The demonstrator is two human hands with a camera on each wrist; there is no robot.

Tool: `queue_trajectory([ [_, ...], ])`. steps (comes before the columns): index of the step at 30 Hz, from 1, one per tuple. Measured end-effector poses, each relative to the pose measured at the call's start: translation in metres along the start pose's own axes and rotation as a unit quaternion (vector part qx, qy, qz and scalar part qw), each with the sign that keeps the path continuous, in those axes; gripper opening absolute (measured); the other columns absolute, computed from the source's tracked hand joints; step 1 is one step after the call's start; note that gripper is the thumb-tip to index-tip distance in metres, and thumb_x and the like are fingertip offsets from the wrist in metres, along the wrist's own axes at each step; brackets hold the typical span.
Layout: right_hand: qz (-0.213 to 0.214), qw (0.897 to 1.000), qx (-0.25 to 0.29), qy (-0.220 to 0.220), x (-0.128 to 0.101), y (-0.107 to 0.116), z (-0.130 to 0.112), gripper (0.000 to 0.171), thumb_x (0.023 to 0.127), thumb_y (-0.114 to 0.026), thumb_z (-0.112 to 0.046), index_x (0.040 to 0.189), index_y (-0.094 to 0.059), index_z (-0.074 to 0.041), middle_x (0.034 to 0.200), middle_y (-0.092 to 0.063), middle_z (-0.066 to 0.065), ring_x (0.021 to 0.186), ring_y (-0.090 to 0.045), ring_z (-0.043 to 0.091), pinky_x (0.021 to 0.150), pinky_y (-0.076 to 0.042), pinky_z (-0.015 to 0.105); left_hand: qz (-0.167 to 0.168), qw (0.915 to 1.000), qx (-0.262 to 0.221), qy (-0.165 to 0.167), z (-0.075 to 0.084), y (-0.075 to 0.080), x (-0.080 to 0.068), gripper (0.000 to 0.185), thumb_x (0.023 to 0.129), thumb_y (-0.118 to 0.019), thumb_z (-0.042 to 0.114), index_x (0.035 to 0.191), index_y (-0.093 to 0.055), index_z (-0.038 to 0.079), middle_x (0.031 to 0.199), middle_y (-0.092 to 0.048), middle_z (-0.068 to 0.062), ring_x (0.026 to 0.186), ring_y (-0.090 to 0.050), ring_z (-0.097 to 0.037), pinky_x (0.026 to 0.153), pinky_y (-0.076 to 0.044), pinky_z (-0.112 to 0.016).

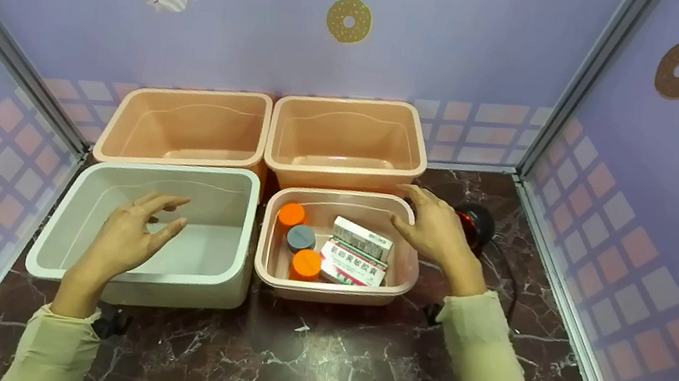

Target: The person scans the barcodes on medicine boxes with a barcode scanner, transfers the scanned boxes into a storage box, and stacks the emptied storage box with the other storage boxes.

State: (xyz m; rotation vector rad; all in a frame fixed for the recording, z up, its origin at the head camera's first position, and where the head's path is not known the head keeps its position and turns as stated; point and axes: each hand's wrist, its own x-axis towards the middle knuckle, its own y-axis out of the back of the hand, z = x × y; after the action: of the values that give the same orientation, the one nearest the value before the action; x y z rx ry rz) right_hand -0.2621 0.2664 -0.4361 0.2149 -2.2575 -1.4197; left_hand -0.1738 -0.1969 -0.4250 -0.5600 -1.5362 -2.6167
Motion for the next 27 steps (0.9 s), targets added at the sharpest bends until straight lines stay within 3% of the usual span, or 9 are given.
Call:
queue_trajectory([
  [11, -0.005, 1.0, 0.011, -0.001, 0.0, -0.001, -0.001, 0.052, 0.089, -0.058, -0.043, 0.132, -0.051, -0.015, 0.129, -0.058, 0.009, 0.112, -0.058, 0.032, 0.091, -0.043, 0.051, -0.006, 0.9998, -0.01, -0.014, 0.007, -0.005, -0.002, 0.034, 0.088, -0.062, 0.038, 0.12, -0.061, 0.027, 0.114, -0.063, 0.0, 0.102, -0.062, -0.026, 0.08, -0.051, -0.045],
  [19, -0.009, 0.998, 0.053, -0.017, -0.001, -0.003, -0.002, 0.05, 0.087, -0.065, -0.033, 0.132, -0.051, -0.017, 0.121, -0.062, 0.004, 0.097, -0.064, 0.022, 0.081, -0.049, 0.043, 0.01, 0.999, -0.022, -0.037, 0.014, -0.009, -0.003, 0.032, 0.087, -0.065, 0.034, 0.118, -0.063, 0.025, 0.112, -0.065, 0.002, 0.098, -0.064, -0.021, 0.08, -0.051, -0.042],
  [27, -0.013, 0.998, 0.062, -0.002, 0.0, -0.007, 0.0, 0.048, 0.088, -0.063, -0.035, 0.131, -0.052, -0.017, 0.122, -0.061, 0.007, 0.095, -0.065, 0.027, 0.08, -0.05, 0.043, 0.01, 0.9979, -0.037, -0.052, 0.02, -0.013, -0.005, 0.031, 0.088, -0.064, 0.034, 0.117, -0.064, 0.026, 0.113, -0.065, 0.003, 0.1, -0.064, -0.022, 0.08, -0.051, -0.042],
])
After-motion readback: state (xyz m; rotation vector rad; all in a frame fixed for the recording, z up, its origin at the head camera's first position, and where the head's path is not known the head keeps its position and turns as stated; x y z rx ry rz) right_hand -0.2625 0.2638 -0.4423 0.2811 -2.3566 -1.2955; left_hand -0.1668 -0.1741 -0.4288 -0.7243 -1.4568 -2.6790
